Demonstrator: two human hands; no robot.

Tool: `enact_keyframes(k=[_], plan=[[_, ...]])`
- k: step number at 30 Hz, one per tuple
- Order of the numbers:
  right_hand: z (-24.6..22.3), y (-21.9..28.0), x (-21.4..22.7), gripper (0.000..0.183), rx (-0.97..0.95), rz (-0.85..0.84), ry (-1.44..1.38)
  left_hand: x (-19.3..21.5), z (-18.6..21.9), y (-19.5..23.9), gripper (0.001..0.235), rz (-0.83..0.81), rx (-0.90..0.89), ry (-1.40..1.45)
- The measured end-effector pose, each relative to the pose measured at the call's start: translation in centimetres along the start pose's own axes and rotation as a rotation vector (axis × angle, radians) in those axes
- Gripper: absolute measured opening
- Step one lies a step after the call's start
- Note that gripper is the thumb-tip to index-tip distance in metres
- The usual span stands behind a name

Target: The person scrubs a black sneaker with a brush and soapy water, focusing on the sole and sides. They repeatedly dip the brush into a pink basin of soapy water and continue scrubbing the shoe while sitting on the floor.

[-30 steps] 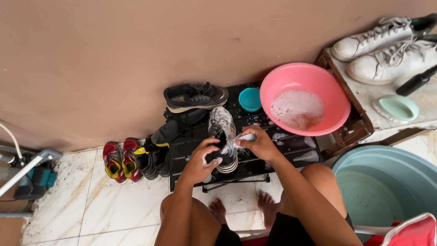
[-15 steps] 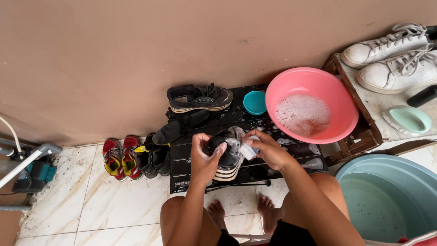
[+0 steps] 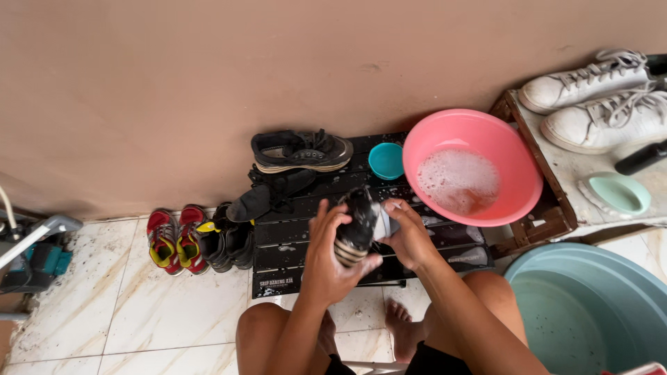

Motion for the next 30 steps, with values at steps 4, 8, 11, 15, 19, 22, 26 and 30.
enact_keyframes(k=[4,8,11,15,19,22,26,30], plan=[[-0.3,-0.6,-0.4,0.025,0.023,0.002,-0.014,-0.7,-3.1,0.9,0.112,0.006,-0.05,-0.107],[-3.2,-0.2,-2.3,0.051,0.232,-0.011,0.158,0.1,-6.1,0.5,0.099,0.266,-0.047,0.141],[-5.9,0.7,-3.1,0.072,0.464,-0.099,0.318,0.3,-7.0,0.6,0.108,0.346,-0.037,0.206],[-10.6,4.6,-6.9,0.074,0.839,-0.238,0.645,0.0,-6.3,0.8,0.106,0.325,0.171,0.058],[-11.3,6.7,-10.9,0.051,0.9,-0.461,0.755,-0.6,-9.4,1.1,0.113,0.215,0.197,0.065],[-11.6,5.2,-8.9,0.05,1.062,-0.274,0.838,0.5,-7.4,1.0,0.104,0.31,0.159,-0.103],[-10.6,7.9,-10.7,0.048,1.06,-0.43,0.769,0.6,-6.9,0.7,0.107,0.172,0.2,-0.097],[-11.9,4.9,-7.8,0.044,1.097,-0.241,0.846,0.5,-5.7,0.3,0.102,0.15,0.216,-0.108]])
Point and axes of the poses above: each hand's wrist, its own y-axis away from the middle knuckle, its own x-axis out of the back of the hand, z = x × y, the point moved 8 cm from there along -y, towards the middle knuckle, and after that the axes turned 13 degrees about x, right-handed, at the moved point
